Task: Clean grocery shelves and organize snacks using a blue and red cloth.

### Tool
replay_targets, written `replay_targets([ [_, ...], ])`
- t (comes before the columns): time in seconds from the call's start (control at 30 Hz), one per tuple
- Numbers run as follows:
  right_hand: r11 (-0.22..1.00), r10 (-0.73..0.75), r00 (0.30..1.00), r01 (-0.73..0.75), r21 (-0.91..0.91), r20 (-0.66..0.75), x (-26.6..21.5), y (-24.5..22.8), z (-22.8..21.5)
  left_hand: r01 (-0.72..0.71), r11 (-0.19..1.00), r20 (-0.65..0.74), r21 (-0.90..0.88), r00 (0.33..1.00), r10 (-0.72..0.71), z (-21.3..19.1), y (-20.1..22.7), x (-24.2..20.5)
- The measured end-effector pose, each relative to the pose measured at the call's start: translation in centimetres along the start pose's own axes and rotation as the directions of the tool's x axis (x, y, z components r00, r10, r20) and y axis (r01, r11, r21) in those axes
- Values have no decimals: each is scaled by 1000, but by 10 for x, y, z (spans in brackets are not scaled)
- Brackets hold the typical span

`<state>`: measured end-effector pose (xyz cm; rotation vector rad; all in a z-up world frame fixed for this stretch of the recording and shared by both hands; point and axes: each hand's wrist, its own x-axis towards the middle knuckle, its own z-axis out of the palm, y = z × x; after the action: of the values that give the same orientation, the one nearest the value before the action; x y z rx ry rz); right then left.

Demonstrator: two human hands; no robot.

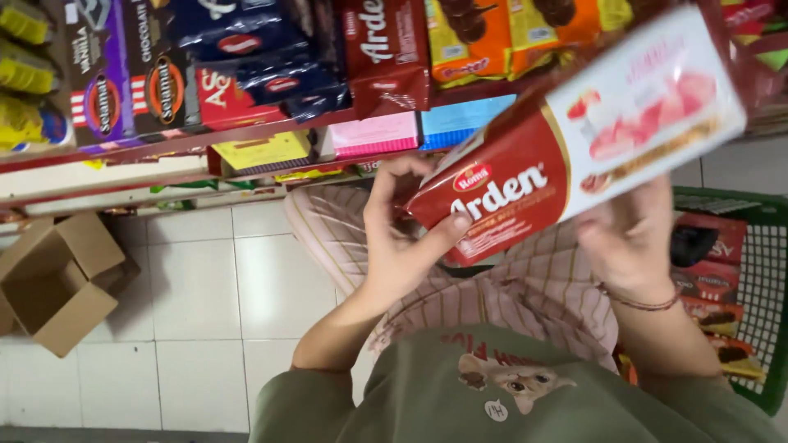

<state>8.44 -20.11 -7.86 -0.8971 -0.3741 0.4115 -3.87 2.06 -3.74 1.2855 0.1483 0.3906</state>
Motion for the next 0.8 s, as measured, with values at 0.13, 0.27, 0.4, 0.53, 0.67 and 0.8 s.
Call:
replay_targets([
  [0.13,950,-41,918,158,-270,394,27,-10,73,-195,981,-138,-11,972,192,5,-12,7],
  [0.27,758,-35,935,255,-601,353,40,7,87,-214,975,-159,50,963,220,-2,-15,14],
  [0.4,542,-256,843,530,-652,473,64,13,87,-305,924,-99,229,938,333,-8,14,26],
  [0.53,547,-178,902,423,-722,394,96,11,80,-182,870,-140,458,952,273,-18,52,36],
  [0.67,681,-131,932,333,-653,338,132,-1,114,-189,435,-205,880,676,708,-57,52,47],
  [0.8,401,-159,885,464,-790,439,159,24,84,-296,462,-146,836,692,707,-101,36,59],
])
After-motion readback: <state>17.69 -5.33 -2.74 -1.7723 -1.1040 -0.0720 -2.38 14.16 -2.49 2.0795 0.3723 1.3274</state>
